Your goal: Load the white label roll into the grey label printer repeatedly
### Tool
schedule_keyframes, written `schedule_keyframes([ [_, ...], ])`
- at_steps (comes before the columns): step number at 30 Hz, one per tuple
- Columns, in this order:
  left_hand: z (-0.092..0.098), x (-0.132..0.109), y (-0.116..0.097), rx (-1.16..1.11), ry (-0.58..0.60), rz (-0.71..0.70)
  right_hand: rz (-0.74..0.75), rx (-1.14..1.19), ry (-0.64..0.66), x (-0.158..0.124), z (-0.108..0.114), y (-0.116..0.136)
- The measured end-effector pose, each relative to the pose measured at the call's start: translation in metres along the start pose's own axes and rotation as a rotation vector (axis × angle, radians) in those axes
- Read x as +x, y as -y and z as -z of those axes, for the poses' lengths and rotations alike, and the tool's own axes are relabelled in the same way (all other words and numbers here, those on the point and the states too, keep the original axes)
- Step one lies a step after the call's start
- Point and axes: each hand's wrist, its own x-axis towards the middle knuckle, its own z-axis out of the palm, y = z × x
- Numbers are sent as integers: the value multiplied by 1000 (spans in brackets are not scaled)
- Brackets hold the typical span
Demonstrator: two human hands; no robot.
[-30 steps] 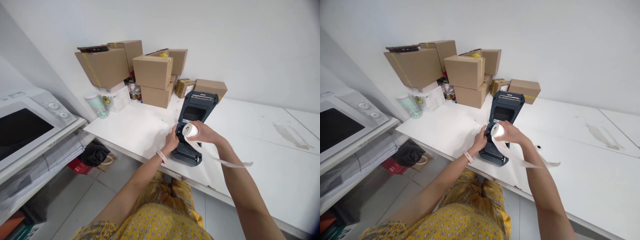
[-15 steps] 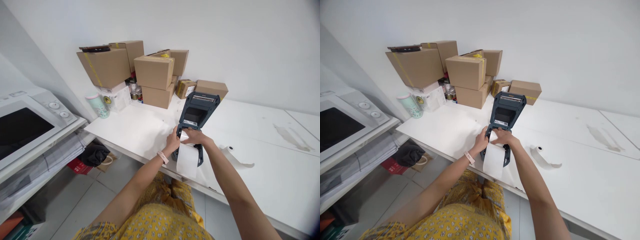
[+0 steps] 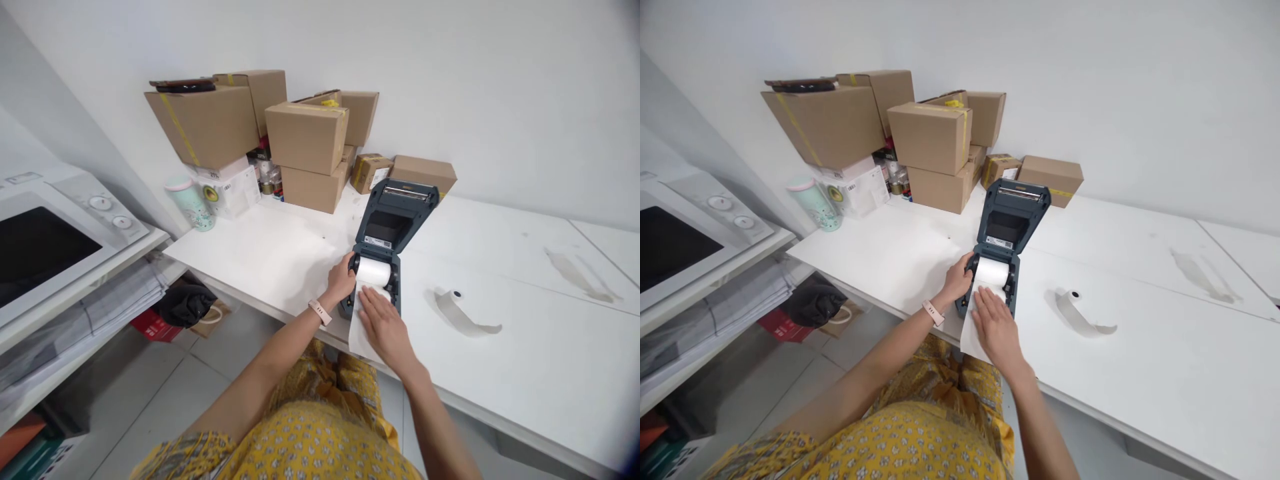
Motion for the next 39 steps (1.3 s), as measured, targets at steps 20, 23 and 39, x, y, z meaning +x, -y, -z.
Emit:
schedule_keyframes([
  [20, 28, 35, -86, 45, -249, -491, -162, -53, -195, -18, -17, 56],
  [23, 29, 61, -117, 114, -268, -647, -201, -54, -197, -16, -18, 62],
  [39, 10, -28, -46, 283, 445, -589, -286, -73, -108, -11, -24, 74],
])
